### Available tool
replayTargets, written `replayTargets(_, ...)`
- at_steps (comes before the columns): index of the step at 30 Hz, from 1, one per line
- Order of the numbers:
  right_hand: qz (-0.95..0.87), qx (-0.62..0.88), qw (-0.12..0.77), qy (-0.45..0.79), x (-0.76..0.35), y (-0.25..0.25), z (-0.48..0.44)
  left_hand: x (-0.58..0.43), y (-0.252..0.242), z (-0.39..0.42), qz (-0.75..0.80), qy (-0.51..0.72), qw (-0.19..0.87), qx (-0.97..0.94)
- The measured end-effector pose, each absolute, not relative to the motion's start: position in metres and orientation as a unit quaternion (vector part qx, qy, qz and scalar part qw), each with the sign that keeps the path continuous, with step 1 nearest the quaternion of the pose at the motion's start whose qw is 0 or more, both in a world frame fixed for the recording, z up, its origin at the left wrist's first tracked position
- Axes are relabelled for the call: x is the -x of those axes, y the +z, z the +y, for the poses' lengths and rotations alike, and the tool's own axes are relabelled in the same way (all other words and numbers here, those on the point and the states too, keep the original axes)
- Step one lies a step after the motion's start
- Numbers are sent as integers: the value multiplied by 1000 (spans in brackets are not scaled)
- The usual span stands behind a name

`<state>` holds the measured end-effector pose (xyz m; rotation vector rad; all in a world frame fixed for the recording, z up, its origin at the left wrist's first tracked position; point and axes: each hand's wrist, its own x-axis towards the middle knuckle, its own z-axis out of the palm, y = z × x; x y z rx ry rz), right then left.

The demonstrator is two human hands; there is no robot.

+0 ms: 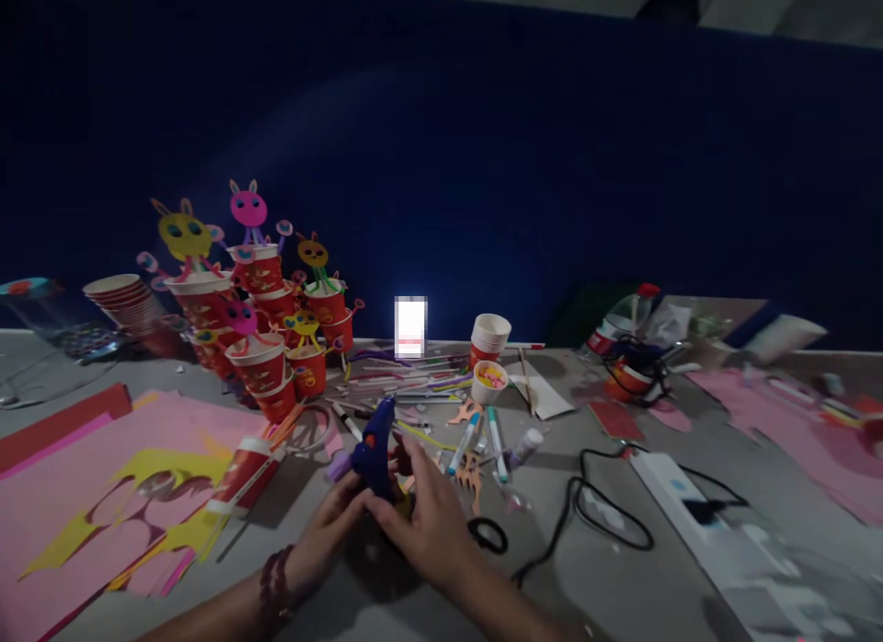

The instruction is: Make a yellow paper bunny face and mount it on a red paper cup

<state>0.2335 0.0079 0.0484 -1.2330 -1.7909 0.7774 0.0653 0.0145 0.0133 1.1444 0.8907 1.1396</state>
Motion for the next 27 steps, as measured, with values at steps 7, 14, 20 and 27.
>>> replayTargets(7, -629, 468, 401, 474, -224, 50, 14, -66, 11, 16, 358, 494, 577, -543)
replayTargets(14, -560, 462, 429, 537, -225, 36, 25, -66, 17, 17, 343, 479, 573, -569)
replayTargets(20, -506, 455, 425, 596, -223, 38, 28, -64, 14, 18, 351, 470, 545, -599)
replayTargets(27, -502, 457, 433, 593, -224, 43, 27, -62, 22, 19, 338, 458, 509, -645)
